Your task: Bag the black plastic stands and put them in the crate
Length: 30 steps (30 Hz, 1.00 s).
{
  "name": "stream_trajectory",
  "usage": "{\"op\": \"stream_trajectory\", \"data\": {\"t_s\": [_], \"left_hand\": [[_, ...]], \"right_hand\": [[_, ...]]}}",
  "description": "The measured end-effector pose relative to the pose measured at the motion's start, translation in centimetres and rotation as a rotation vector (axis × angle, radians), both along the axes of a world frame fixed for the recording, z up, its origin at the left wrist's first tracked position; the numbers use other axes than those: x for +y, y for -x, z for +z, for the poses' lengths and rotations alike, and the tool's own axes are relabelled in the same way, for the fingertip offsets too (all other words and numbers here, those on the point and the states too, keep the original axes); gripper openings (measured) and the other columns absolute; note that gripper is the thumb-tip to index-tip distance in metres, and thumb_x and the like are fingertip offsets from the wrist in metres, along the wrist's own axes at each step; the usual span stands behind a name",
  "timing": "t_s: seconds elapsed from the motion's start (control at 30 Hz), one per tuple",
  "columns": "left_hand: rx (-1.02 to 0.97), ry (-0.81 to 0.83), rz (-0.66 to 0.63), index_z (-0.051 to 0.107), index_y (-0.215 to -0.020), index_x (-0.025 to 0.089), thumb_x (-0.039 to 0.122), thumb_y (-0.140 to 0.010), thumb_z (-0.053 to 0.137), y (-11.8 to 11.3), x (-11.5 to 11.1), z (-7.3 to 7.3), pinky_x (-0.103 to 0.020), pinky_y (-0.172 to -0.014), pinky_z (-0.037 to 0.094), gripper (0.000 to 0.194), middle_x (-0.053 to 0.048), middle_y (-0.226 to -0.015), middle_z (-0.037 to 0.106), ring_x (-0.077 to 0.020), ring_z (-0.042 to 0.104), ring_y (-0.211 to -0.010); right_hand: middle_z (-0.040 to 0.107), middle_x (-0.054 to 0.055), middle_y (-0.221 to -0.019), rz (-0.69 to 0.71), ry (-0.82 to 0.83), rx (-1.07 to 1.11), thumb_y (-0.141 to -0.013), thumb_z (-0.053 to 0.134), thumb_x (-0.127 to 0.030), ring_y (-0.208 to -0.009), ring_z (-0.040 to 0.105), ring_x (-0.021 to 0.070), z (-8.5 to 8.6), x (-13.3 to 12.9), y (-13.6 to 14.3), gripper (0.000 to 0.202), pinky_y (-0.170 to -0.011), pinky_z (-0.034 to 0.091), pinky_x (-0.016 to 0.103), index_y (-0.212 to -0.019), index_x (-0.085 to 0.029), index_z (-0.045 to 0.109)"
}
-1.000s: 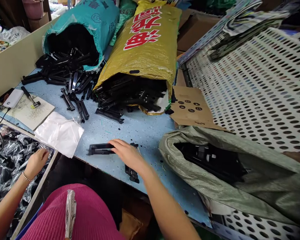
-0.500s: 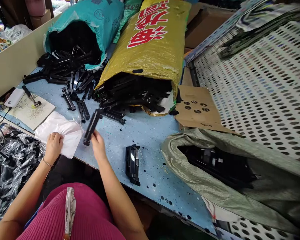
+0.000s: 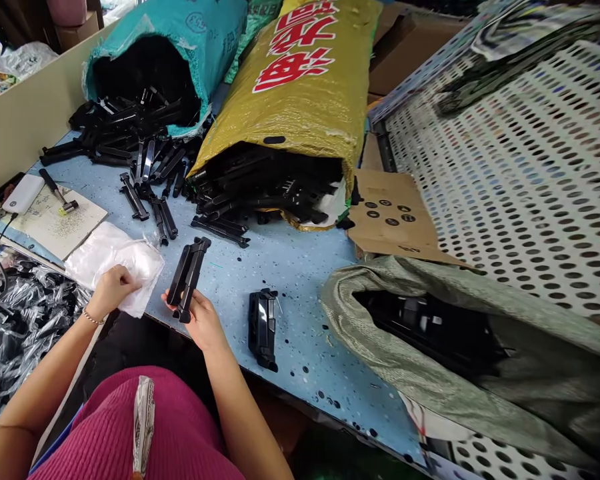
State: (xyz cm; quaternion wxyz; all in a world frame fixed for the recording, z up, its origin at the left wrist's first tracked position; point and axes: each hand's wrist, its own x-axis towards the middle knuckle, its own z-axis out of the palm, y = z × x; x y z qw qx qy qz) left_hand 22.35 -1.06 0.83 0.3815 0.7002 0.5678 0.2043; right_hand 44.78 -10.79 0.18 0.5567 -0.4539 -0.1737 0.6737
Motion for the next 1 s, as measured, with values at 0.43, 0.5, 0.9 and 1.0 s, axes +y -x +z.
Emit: {"op": "stream_trajectory", "data": {"t_s": [0.43, 0.5, 0.9, 1.0], "left_hand": [[-0.06, -0.172, 0.003, 0.063, -0.088, 0.017, 0.025, -0.089, 0.061, 0.9, -0.9, 0.5, -0.027, -0.066, 0.052, 0.008, -0.006, -0.09, 0.07, -0.0156, 0.064, -0.074], [0.07, -0.422, -0.13, 0.066, -0.091, 0.018, 0.012, -0.092, 0.049, 1.6, -1.4, 0.9, -0.03, -0.076, 0.056, 0.018, -0.01, -0.114, 0.071, -0.0176, 0.069, -0.09], [0.163, -0.468, -0.344, 0.045, -0.155, 0.019, 0.005, -0.093, 0.044, 2.6, -0.5, 0.5, -0.042, -0.108, 0.057, 0.063, -0.016, -0.147, 0.056, -0.0272, 0.06, -0.134], [0.175, -0.535, -0.409, 0.026, -0.164, 0.022, 0.005, -0.095, 0.043, 2.4, -1.9, 0.7, -0.044, -0.114, 0.053, 0.074, -0.018, -0.155, 0.048, -0.0291, 0.052, -0.144]], "right_hand": [[0.08, 0.007, -0.1, 0.127, -0.056, 0.126, -0.074, 0.087, -0.05, -0.097, 0.076, 0.0267, -1.1, 3.3, 3.9, 0.036, -0.086, 0.062, 0.04, -0.094, -0.021, 0.075], [0.079, 0.006, -0.093, 0.077, -0.056, 0.1, -0.074, 0.086, -0.05, -0.091, 0.076, 0.0247, -1.3, 3.1, 3.7, 0.039, -0.082, 0.062, 0.038, -0.095, -0.02, 0.075], [0.068, 0.005, -0.07, 0.457, 0.131, 0.512, -0.085, 0.077, -0.038, -0.044, 0.04, 0.0034, -2.7, -3.2, 2.0, 0.028, -0.036, 0.023, 0.015, -0.088, -0.012, 0.069], [0.065, 0.002, -0.074, 0.41, 0.132, 0.542, -0.087, 0.075, -0.038, -0.047, 0.036, 0.0037, -3.1, -2.1, 2.9, 0.028, -0.036, 0.022, 0.014, -0.098, -0.012, 0.069]]}}
